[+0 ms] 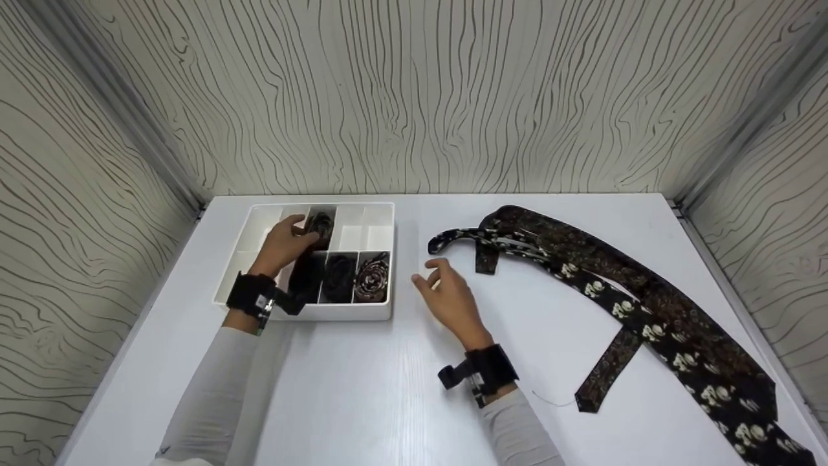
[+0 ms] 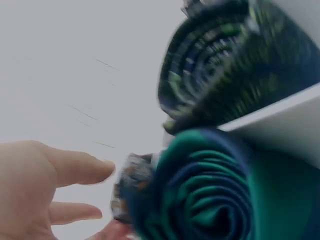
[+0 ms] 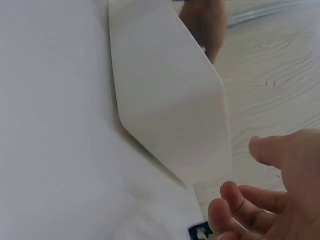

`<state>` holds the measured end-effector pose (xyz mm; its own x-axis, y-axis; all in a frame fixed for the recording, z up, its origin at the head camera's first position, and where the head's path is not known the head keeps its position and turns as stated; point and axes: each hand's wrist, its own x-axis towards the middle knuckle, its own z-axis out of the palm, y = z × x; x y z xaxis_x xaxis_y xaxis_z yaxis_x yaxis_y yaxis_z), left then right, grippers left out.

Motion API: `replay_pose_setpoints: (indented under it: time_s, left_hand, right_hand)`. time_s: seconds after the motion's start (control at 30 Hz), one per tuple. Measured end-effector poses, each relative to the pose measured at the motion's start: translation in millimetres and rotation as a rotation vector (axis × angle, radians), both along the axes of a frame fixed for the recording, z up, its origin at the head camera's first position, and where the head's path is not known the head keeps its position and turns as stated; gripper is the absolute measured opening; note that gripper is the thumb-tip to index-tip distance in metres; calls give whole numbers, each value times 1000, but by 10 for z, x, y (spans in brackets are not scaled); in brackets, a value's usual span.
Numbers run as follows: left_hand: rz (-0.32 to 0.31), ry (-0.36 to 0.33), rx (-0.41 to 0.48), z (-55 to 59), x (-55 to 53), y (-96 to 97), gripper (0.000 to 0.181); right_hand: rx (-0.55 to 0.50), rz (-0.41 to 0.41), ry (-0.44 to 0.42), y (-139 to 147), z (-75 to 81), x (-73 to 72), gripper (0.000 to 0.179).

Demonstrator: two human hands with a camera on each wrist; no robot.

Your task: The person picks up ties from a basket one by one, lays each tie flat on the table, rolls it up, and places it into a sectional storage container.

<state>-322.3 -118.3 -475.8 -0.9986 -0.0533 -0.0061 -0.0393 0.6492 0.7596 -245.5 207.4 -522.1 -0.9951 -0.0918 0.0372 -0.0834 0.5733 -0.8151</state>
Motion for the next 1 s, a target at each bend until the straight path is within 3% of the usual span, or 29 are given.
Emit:
replay_pose_setpoints:
  time_s: [0.17, 0.3, 0.47, 0.67, 0.77, 0.93, 1.0]
  left_hand:
    - [-46, 81, 51, 67, 272, 23, 46]
    - [-127, 186, 78, 92, 583, 106, 32]
    - [-255, 271, 121, 87, 938, 211, 22]
    - [-356, 304, 175, -47, 1217, 335, 15]
    - [-384, 280, 200, -147, 1310, 379, 13]
    - [-415, 208, 210, -327, 1428, 416, 13]
    - [-432, 188, 206, -395, 1472, 434, 13]
  right_hand:
    - [225, -159, 192, 649, 14, -109, 52]
    - [378, -242, 245, 1125, -24, -145, 68]
    - [473, -191, 168, 1474, -96, -147, 80]
    - [528, -168, 173, 1606, -214, -120, 37]
    - [544, -148, 201, 1630, -245, -120, 28]
    - [601, -81, 211, 1638, -234, -124, 35]
    - [604, -57, 169, 1638, -208, -99, 39]
